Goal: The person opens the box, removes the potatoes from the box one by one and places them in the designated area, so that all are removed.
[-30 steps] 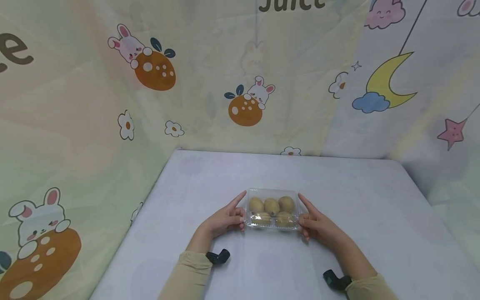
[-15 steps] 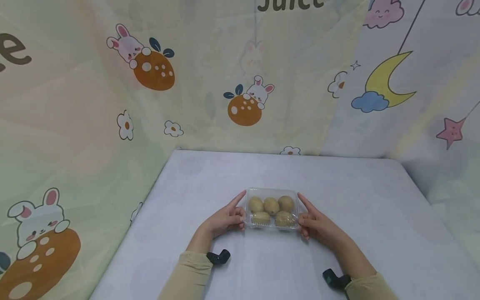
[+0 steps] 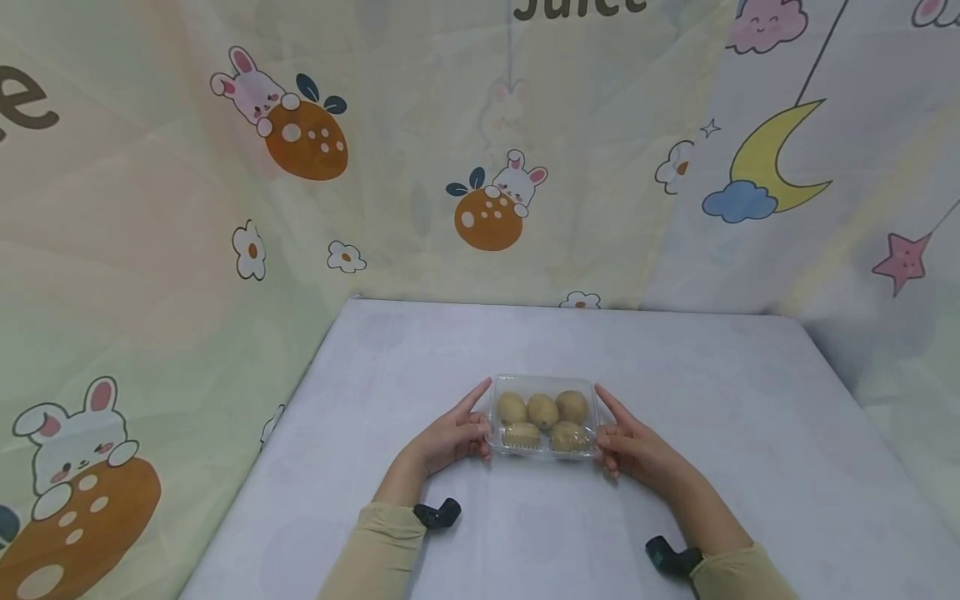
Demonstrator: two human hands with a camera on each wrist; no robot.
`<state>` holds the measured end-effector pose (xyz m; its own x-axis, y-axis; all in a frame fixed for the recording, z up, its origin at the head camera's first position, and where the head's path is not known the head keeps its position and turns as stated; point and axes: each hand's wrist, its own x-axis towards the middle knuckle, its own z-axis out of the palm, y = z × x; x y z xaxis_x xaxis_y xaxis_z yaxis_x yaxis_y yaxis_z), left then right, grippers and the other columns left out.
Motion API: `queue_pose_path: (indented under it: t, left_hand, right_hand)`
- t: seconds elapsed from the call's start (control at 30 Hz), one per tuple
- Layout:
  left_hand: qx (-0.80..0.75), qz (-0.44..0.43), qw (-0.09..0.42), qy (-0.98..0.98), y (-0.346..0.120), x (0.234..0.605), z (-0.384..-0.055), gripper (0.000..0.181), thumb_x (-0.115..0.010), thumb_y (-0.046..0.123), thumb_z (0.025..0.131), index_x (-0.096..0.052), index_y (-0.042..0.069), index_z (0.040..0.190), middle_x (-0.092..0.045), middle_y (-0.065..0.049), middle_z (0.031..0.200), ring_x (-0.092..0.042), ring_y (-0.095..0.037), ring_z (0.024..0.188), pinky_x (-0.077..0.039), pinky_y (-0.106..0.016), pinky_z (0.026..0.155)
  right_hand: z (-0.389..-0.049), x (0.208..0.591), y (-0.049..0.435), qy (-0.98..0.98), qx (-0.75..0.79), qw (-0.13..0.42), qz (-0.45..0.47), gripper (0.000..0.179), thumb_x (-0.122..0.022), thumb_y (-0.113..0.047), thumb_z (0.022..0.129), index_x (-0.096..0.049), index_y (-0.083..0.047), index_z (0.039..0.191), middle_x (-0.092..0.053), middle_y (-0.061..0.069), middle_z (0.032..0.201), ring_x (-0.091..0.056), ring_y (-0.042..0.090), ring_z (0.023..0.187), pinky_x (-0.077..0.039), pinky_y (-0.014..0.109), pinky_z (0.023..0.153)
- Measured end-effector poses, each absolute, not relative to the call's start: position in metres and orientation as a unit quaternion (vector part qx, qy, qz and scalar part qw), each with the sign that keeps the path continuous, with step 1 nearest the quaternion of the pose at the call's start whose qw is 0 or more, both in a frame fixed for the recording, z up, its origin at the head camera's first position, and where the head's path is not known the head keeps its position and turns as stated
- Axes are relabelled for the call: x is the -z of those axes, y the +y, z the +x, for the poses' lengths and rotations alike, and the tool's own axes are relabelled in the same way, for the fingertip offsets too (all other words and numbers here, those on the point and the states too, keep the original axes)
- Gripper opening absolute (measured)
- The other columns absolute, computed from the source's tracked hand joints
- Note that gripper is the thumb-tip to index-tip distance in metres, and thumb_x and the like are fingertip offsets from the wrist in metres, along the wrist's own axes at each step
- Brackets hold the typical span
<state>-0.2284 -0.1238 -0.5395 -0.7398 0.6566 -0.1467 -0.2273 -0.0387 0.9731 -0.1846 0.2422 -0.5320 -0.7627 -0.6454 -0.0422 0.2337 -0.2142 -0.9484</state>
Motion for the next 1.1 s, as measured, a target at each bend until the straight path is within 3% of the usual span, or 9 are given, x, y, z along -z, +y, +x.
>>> queue_pose_path:
  t: [0.5,1.1]
  left_hand:
    - [-0.69,0.181,0.311,0.628,-0.1231,0.54,-0.229,0.078,-0.059,0.01,0.097,-0.018,0.038,0.158,-0.055,0.0,0.087,-0.063,-0.014,0.074,-0.06,-0.038,0.078]
    - [-0.681,0.169,0.309,0.642,-0.1224,0.5362,-0.2257,0.079,-0.065,0.018,0.094,-0.022,0.044,0.155,-0.056,-0.002,0.091,-0.063,-0.015,0.076,-0.06,-0.039,0.08]
  right_hand:
    - [-0.1885,0.5375,0.2475,0.534,0.757,0.304,-0.223,0.089,-0.036,0.01,0.1,0.015,-0.035,0.157,-0.062,0.001,0.091,-0.058,0.008,0.071,-0.055,0.024,0.067]
    - [-0.1872,0.5321,0.2454,0.55,0.747,0.314,-0.202,0.093,-0.042,0.006,0.1,0.016,-0.04,0.155,-0.058,-0.003,0.091,-0.053,0.009,0.071,-0.051,0.023,0.065]
